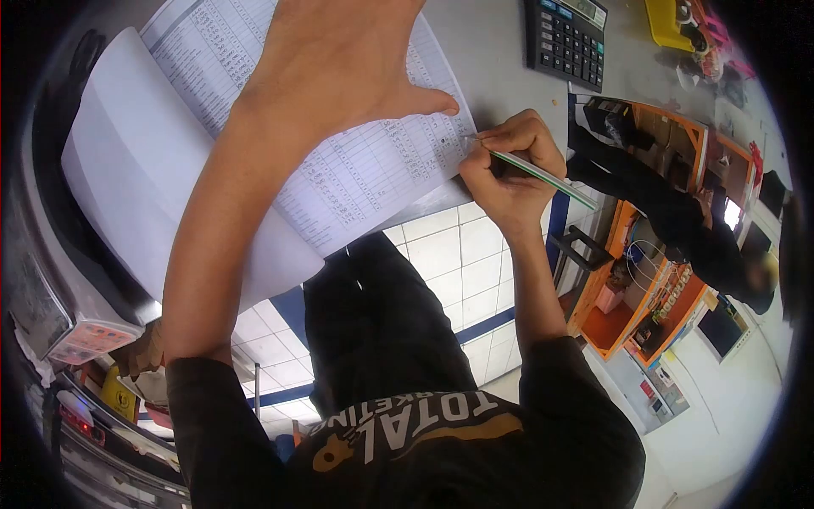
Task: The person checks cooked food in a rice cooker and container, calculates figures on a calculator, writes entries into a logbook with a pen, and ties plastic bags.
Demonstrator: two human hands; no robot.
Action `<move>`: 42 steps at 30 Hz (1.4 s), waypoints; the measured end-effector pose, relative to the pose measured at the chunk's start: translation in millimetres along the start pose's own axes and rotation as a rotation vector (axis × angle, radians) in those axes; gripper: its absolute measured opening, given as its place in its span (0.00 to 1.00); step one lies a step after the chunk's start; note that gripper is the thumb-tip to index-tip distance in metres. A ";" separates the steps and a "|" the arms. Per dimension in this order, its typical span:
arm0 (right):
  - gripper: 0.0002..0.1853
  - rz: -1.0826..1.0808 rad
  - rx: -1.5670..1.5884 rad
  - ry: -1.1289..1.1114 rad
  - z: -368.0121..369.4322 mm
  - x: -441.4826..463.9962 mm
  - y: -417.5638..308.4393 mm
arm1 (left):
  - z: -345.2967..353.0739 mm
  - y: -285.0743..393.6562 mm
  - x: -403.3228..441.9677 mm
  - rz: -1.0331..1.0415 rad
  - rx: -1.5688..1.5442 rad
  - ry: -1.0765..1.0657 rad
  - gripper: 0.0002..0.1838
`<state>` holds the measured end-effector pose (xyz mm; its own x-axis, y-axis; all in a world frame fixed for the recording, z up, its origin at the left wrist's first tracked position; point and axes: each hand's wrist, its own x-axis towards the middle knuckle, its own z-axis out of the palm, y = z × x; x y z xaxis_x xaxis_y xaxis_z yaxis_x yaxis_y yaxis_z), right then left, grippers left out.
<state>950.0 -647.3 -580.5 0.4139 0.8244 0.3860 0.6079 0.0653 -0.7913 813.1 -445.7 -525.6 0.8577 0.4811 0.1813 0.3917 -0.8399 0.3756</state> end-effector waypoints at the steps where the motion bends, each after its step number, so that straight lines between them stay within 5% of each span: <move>1: 0.11 -0.001 -0.001 0.000 -0.9 0.2 -1.2 | -0.7 0.5 0.4 -0.006 0.005 -0.015 0.40; 42: 0.09 -0.005 -0.014 0.025 0.4 -0.4 -1.3 | 2.1 -3.6 1.4 -0.006 0.014 -0.027 0.41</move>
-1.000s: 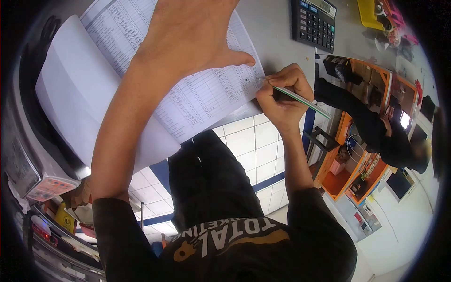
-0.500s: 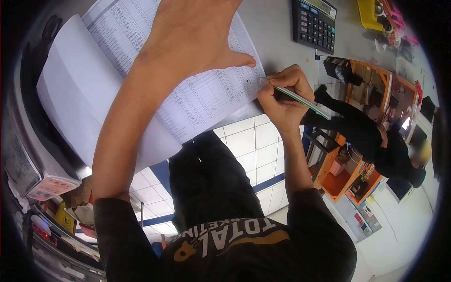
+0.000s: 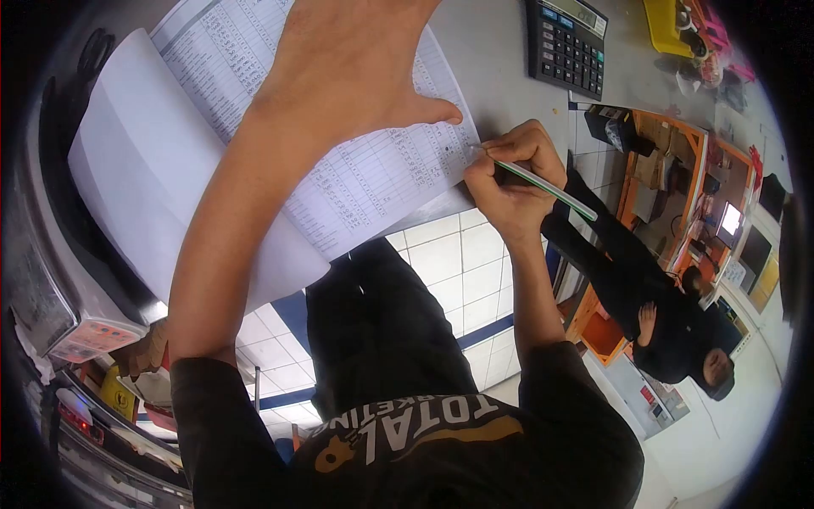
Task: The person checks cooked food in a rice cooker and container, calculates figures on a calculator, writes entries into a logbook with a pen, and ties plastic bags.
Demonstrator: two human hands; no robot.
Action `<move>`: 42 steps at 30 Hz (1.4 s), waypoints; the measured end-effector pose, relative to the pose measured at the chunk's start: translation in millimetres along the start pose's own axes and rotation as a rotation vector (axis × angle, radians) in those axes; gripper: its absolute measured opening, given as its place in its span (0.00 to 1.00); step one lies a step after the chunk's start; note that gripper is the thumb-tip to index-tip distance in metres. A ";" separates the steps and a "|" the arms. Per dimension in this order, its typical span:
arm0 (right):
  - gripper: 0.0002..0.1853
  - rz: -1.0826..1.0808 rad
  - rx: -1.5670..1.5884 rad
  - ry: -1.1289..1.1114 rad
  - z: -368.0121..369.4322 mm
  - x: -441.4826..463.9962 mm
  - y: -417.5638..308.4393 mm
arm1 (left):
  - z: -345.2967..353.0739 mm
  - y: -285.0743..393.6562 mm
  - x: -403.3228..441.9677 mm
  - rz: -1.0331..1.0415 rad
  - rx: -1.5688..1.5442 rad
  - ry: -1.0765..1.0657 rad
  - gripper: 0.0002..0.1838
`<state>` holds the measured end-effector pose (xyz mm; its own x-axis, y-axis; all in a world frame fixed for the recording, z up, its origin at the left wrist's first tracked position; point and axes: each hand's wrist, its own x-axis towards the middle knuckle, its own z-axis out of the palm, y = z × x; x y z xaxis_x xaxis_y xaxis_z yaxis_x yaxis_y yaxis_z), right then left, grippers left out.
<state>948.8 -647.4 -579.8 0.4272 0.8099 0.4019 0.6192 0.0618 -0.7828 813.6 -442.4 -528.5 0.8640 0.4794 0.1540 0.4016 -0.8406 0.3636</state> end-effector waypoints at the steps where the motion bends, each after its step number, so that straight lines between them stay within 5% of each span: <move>1: 0.09 -0.001 0.000 0.000 0.0 -0.7 -0.5 | 3.5 -2.6 1.1 0.005 0.003 0.002 0.41; 42: 0.11 0.135 -0.021 0.000 0.1 -5.4 -7.1 | 8.3 -6.0 -0.8 -0.001 -0.003 0.030 0.42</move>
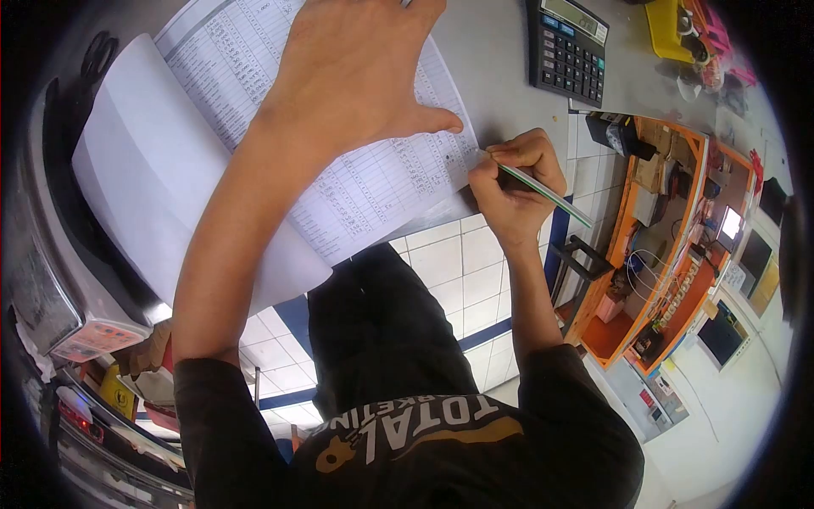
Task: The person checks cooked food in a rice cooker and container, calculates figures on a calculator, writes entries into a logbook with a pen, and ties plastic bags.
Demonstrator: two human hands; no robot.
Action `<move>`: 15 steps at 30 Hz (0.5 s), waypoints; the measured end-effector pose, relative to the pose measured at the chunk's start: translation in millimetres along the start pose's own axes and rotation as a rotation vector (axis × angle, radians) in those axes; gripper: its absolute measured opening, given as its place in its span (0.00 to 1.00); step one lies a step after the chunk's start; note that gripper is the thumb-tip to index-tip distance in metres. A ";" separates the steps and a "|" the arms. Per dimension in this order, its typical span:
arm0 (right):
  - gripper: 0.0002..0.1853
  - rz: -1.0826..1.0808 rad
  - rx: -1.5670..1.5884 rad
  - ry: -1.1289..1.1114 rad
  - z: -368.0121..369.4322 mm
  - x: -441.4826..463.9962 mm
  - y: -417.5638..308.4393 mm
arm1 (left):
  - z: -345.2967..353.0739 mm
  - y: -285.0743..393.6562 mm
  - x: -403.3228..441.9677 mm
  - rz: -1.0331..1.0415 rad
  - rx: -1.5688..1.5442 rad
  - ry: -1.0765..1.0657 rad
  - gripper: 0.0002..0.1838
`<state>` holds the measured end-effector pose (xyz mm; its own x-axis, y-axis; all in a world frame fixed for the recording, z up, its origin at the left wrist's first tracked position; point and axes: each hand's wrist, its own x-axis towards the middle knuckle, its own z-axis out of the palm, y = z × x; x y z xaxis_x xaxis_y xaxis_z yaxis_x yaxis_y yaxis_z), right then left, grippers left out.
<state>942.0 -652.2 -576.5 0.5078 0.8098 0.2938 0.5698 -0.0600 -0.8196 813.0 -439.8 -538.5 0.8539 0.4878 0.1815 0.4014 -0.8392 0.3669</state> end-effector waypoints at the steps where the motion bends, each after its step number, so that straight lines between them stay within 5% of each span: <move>1: 0.11 0.000 0.000 0.000 1.0 0.9 1.6 | 0.3 -0.2 -0.1 0.006 0.005 0.003 0.42; 15: 0.09 -0.060 0.103 0.037 0.5 1.6 8.2 | -1.4 -0.8 0.8 0.016 -0.005 -0.008 0.42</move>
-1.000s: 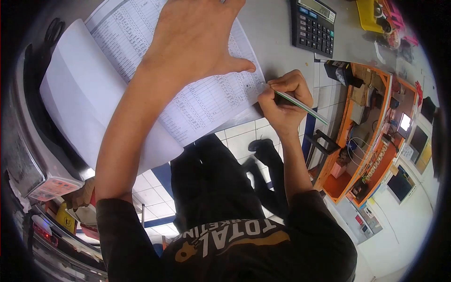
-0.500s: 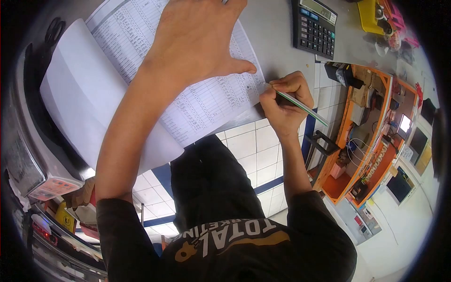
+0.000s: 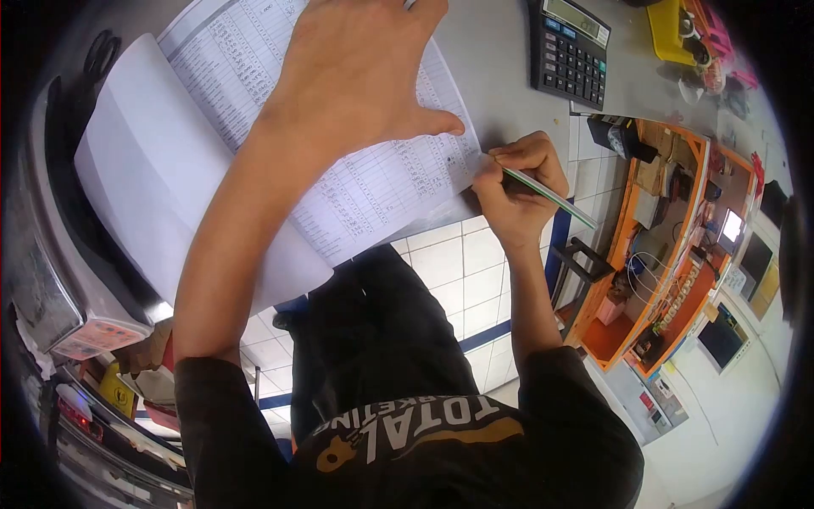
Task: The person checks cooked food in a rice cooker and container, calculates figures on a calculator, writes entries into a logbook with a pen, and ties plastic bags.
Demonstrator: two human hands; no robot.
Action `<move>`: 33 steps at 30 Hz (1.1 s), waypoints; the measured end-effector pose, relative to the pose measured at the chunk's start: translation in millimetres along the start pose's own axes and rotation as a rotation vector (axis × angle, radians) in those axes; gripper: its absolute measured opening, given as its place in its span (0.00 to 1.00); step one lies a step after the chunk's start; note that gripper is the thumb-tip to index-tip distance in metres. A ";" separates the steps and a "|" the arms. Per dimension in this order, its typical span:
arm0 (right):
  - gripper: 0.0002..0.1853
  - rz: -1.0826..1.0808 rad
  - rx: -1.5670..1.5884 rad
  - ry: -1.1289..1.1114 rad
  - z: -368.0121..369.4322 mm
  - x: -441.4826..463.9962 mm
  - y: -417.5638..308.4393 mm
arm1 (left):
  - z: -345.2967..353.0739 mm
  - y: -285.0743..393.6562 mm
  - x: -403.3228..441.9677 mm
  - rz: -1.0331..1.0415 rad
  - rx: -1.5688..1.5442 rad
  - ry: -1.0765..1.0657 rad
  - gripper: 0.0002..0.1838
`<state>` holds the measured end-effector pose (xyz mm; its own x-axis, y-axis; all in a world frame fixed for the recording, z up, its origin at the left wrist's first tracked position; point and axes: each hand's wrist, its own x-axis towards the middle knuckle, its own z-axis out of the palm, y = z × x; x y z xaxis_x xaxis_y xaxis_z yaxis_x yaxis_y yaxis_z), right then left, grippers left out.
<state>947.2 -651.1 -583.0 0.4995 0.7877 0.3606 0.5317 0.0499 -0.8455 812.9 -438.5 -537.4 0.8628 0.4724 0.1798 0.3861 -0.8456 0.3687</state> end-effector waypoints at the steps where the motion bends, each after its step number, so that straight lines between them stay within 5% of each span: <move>1: 0.09 -0.002 0.001 0.002 -0.2 -2.2 0.9 | -0.3 0.0 0.0 -0.001 -0.011 0.004 0.43; 6: 0.06 0.298 0.272 0.286 7.4 3.5 -26.3 | -3.1 -2.1 7.0 0.005 -0.051 -0.049 0.44; 9: 0.11 0.200 -0.034 0.098 -1.0 7.2 -40.3 | 10.6 -9.6 8.4 0.119 -0.012 0.210 0.35; 13: 0.23 0.252 -0.471 -0.181 8.9 10.2 -68.2 | -8.3 -15.3 14.3 0.069 -0.151 0.049 0.27; 16: 0.27 0.351 -0.486 -0.176 18.7 9.1 -61.0 | -13.7 -16.7 14.1 0.013 -0.220 -0.007 0.21; 20: 0.26 0.482 -0.532 -0.253 16.1 20.5 -62.1 | -34.0 10.2 -26.1 -0.042 -0.405 0.081 0.15; 21: 0.18 0.574 -0.502 -0.296 17.5 24.1 -62.2 | -34.8 15.3 -44.7 -0.055 -0.386 0.126 0.13; 27: 0.11 0.507 -0.577 -0.250 10.4 -9.6 -47.2 | -33.2 76.3 -183.7 -0.471 -0.457 0.361 0.10; 32: 0.11 0.580 -0.635 -0.267 -24.9 -40.6 -55.6 | -17.3 109.4 -284.2 -1.313 -1.264 0.182 0.18; 33: 0.11 0.568 -0.635 -0.249 -29.8 -46.3 -55.8 | -18.2 117.0 -289.9 -1.292 -1.266 0.190 0.18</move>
<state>914.8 -708.7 -540.7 0.6796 0.7042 -0.2056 0.5646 -0.6810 -0.4664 602.0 -669.8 -529.8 0.1761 0.7001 -0.6920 0.1766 0.6691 0.7218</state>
